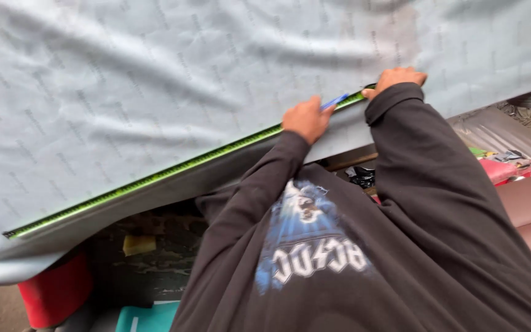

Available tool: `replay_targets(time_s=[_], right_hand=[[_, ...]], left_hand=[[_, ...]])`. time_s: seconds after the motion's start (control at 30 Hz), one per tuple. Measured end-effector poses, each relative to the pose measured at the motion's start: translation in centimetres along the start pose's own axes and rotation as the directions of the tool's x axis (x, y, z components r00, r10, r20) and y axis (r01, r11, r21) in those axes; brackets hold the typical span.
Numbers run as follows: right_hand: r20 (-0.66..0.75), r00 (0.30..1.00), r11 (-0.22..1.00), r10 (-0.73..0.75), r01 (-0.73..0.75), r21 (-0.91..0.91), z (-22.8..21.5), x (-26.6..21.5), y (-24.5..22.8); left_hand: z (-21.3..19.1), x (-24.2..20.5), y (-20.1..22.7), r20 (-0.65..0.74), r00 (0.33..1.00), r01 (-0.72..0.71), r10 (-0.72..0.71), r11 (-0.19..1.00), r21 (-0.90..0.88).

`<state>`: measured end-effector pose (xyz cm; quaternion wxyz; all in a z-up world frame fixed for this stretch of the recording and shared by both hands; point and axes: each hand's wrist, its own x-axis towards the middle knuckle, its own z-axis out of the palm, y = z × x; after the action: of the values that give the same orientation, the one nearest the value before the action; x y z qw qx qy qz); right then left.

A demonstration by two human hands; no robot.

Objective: The person measures a large piece of light blue fabric laid out on a workbench using a yellow tape measure and a blue pen. They mark measurements on the fabric, smooth it out, and then use a green measuring tape to mark a horizontal line across the material.

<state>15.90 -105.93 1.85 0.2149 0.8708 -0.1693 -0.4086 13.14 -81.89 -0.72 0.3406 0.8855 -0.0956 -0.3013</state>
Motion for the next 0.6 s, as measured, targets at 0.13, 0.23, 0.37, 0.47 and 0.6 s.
replay_targets(time_s=[0.13,0.23,0.37,0.47,0.6], right_hand=[[0.021,1.000,0.999,-0.011,0.010,0.032,0.2,0.9,0.5],[0.018,0.997,0.995,-0.073,0.072,0.073,0.3,1.3,1.0],[0.004,0.984,0.983,-0.177,0.177,0.041,0.4,2.0,1.5],[0.015,0.971,0.970,-0.240,0.239,0.051,-0.2,1.7,2.3],[0.041,0.958,0.958,-0.283,0.280,0.067,-1.1,1.3,5.1]], left_hand=[[6.4,5.2,4.6,0.020,0.996,0.082,-0.083,0.996,0.036],[9.1,7.0,5.1,0.037,0.982,0.178,-0.184,0.975,0.131],[9.1,6.8,5.6,-0.032,0.972,0.235,-0.233,0.962,0.136],[7.9,6.2,6.2,-0.055,0.968,0.251,-0.246,0.961,0.114],[7.4,5.9,6.5,-0.032,0.962,0.272,-0.270,0.957,0.102]])
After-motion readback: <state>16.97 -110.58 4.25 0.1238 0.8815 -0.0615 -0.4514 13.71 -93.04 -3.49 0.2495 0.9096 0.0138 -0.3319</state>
